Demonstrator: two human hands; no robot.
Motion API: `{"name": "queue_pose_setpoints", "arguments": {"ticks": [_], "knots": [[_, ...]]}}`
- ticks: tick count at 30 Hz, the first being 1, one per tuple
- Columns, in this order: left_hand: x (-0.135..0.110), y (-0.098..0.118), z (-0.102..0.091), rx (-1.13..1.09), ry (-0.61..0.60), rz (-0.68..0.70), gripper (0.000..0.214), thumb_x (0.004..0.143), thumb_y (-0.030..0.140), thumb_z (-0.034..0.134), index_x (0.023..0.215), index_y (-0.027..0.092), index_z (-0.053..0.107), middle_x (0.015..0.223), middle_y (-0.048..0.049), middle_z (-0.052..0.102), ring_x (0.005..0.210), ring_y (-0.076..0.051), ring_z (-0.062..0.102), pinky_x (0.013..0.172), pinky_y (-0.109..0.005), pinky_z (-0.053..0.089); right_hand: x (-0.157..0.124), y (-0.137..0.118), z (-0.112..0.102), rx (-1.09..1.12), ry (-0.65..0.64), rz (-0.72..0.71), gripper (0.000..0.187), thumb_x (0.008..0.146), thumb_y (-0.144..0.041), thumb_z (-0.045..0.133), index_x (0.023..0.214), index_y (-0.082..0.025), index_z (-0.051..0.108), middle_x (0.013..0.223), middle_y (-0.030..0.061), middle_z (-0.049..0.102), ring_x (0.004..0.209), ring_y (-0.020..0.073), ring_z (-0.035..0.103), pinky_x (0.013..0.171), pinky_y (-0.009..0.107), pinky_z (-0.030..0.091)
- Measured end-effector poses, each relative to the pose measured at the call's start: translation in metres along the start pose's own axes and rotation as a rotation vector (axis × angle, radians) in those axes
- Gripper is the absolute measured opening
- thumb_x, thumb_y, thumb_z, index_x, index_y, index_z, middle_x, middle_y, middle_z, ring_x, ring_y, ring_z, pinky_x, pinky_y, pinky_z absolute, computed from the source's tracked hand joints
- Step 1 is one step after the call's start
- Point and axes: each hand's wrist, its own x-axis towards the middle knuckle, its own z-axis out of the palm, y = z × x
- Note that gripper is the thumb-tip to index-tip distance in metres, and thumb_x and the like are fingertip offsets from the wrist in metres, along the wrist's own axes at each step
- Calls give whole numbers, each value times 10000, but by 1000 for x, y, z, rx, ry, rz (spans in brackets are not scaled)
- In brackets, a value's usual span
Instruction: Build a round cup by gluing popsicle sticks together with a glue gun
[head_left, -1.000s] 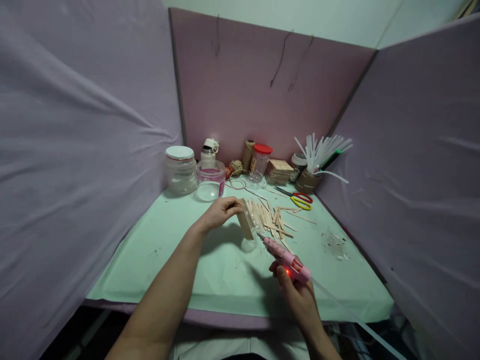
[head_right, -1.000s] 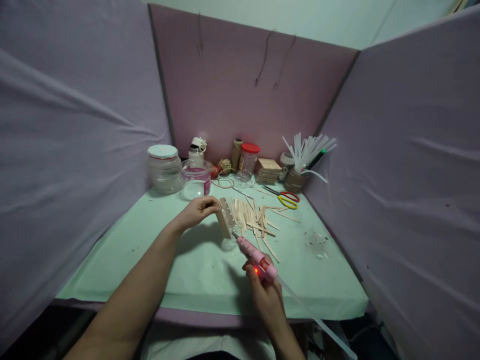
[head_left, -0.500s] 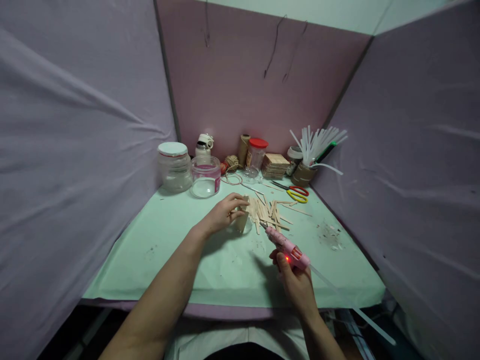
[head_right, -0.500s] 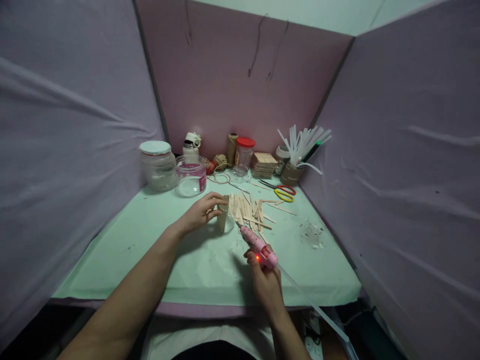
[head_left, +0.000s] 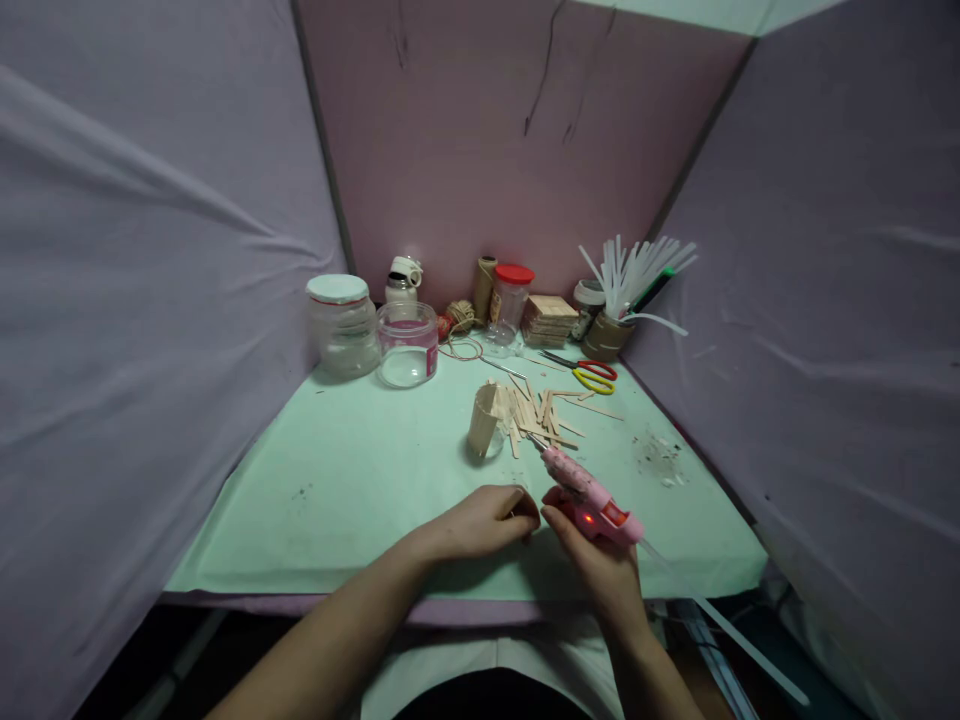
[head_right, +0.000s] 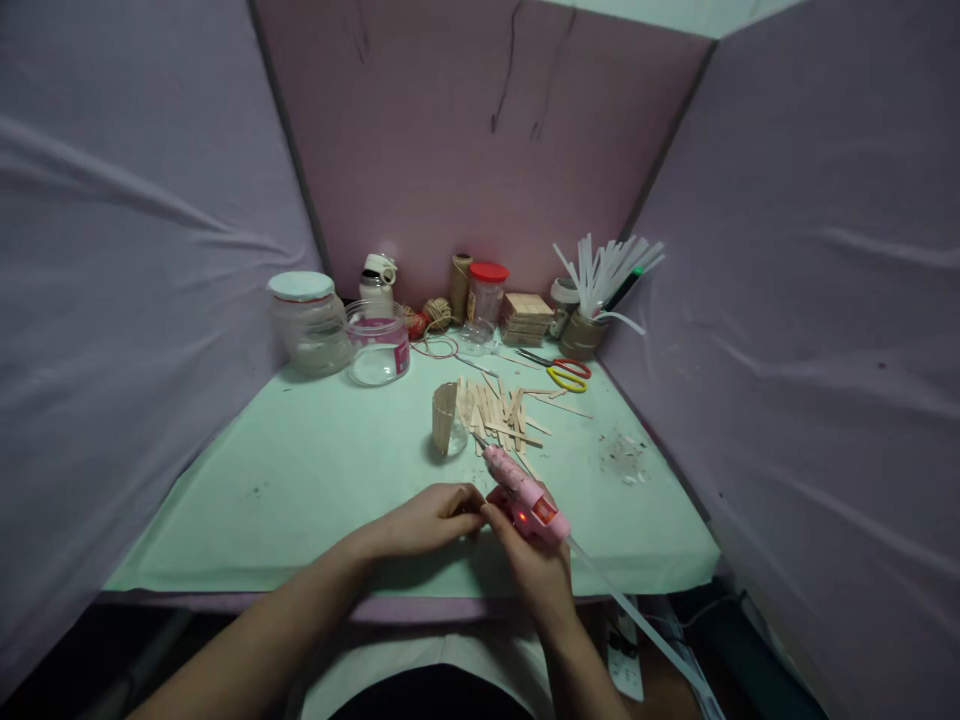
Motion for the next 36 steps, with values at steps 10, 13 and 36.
{"name": "queue_pose_setpoints", "arguments": {"ticks": [10,13,36], "knots": [[4,-9,12,-200,-124,66,100,800,151,499,845,163,587,778,3,587,747,-139,530,711,-251,427,3,-14,11,42,-87,25,310,677,-469,729,813,-191,706,790,45,720,743,227,665,705,339,555],[3,-8,12,-342,-135,21,164,779,216,628,926,167,574,817,1,598,745,-137,547,693,-254,432,7,-14,7,13,-70,52,294,671,-455,738,771,-181,699,757,46,703,718,217,641,676,323,535],[0,-20,-1,-848,-262,-273,389,529,361,903,771,120,717,743,-25,685,653,-89,588,617,-206,412,9,-7,-7,201,-139,162,396,650,-488,787,806,-143,671,608,-16,543,534,102,442,470,222,368]]}}
